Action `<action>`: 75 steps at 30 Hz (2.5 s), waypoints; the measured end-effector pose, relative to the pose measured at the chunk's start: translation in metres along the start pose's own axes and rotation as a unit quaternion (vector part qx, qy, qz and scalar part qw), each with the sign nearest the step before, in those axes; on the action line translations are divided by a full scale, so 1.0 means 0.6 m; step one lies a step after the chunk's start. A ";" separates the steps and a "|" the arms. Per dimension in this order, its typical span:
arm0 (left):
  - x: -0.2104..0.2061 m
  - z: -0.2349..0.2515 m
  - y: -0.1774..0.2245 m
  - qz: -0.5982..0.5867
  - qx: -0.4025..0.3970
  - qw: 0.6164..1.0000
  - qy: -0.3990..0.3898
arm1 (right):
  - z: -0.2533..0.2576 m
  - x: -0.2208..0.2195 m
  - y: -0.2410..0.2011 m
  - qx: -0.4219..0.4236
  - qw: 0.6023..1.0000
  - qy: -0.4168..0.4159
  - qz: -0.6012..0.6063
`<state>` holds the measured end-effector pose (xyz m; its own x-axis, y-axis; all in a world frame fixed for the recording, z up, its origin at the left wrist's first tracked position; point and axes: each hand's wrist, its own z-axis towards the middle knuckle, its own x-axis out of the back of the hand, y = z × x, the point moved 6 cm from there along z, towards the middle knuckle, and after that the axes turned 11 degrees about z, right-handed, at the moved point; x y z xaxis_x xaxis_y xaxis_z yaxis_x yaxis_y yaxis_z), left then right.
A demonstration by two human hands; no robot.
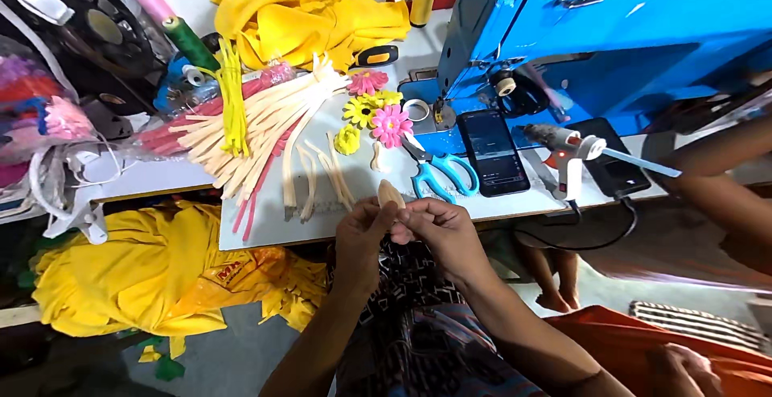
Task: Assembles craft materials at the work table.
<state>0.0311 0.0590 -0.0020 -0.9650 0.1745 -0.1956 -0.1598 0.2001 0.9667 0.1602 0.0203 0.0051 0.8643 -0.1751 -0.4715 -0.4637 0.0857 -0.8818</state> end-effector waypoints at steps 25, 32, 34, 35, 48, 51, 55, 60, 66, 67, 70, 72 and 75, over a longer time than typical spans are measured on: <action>-0.005 -0.001 0.001 -0.012 0.095 0.994 -0.058 | -0.008 -0.002 0.003 0.082 0.987 -0.108 -0.084; 0.011 0.008 0.026 0.058 0.025 0.993 -0.104 | -0.006 -0.003 -0.006 0.048 0.982 -0.180 -0.031; 0.010 0.011 0.034 0.070 0.002 0.991 -0.116 | -0.008 -0.004 -0.014 0.056 0.978 -0.198 -0.030; 0.008 0.011 0.034 0.065 0.002 0.990 -0.126 | -0.010 -0.006 -0.018 0.070 0.974 -0.210 -0.040; 0.007 0.012 0.020 0.017 0.013 0.994 -0.105 | -0.003 0.012 -0.011 0.102 0.977 -0.166 -0.083; 0.010 0.010 0.019 0.015 -0.032 0.996 -0.083 | -0.006 0.012 -0.017 0.147 0.972 -0.131 -0.130; 0.008 0.008 0.017 0.033 -0.043 0.995 -0.081 | -0.008 0.010 -0.018 0.164 0.965 -0.136 -0.150; 0.005 0.009 0.009 0.023 -0.004 0.995 -0.102 | -0.007 0.009 -0.016 0.162 0.962 -0.162 -0.146; 0.005 0.009 0.007 0.039 0.029 0.994 -0.096 | -0.009 0.009 -0.016 0.158 0.961 -0.169 -0.150; 0.004 0.009 0.007 0.041 0.028 0.994 -0.094 | -0.009 0.009 -0.017 0.159 0.961 -0.169 -0.152; 0.003 0.007 0.009 0.042 0.019 0.995 -0.093 | -0.009 0.008 -0.019 0.161 0.959 -0.170 -0.159; 0.002 0.007 0.010 0.040 0.017 0.995 -0.090 | -0.009 0.009 -0.019 0.161 0.959 -0.168 -0.162; 0.001 0.007 0.010 0.035 0.006 0.995 -0.089 | -0.008 0.011 -0.019 0.151 0.962 -0.163 -0.158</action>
<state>0.0302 0.0641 0.0028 -0.9213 0.3569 -0.1545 -0.0889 0.1935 0.9771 0.1702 0.0135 0.0121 0.9908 0.0734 -0.1138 -0.1330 0.3688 -0.9200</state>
